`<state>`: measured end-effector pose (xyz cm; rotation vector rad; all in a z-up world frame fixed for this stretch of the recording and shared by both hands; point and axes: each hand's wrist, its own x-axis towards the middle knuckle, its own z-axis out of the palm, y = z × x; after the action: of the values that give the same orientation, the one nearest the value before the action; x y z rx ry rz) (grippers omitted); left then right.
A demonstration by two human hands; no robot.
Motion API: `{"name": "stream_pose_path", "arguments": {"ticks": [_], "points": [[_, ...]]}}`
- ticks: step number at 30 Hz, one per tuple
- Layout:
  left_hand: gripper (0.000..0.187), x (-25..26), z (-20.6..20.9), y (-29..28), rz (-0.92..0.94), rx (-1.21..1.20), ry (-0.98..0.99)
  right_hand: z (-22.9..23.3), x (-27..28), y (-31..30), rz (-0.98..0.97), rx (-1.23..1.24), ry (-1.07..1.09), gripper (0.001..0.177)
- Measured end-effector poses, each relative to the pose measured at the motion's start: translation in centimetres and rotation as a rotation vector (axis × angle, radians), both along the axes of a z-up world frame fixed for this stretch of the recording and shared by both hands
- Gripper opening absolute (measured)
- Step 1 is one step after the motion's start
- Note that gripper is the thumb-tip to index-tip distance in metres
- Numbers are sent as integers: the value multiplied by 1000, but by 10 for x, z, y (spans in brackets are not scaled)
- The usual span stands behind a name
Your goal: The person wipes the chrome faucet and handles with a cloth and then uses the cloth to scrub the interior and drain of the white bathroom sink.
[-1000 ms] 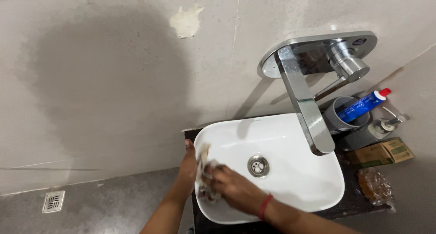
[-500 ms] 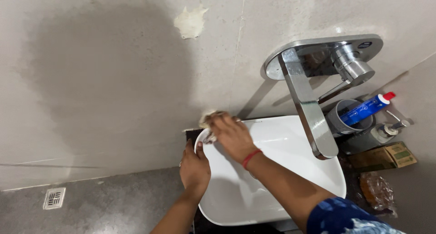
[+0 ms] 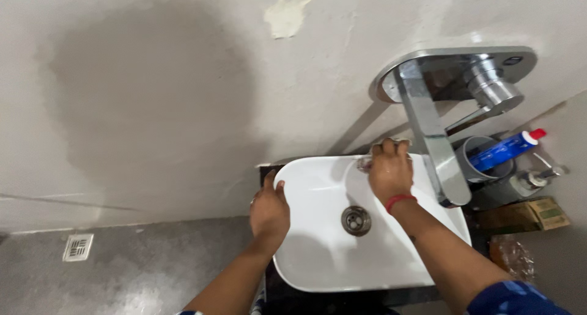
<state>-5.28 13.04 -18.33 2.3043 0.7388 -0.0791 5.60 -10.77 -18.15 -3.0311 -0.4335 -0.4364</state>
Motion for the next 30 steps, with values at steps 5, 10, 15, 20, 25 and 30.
{"name": "stream_pose_path", "arguments": {"ticks": [5, 10, 15, 20, 25, 30], "points": [[46, 0, -14, 3, -113, 111, -150, -1, -21, 94, 270, 123, 130, 51], [73, 6, -25, 5, -311, 459, -181, 12, -36, 132, 444, 74, 58, 55], [81, 16, -21, 6, -455, 576, -84, -1, -22, 97, 301, -48, 63, 48], [77, 26, -23, 11, -519, 595, -169, -17, -9, 20, 67, -169, 11, 52], [74, 36, -25, 13, -570, 585, -172, -27, 5, -59, -105, -219, 82, 60], [73, 39, -20, 12, -589, 551, -80, -35, 6, -77, -210, 98, 202, 77]]}}
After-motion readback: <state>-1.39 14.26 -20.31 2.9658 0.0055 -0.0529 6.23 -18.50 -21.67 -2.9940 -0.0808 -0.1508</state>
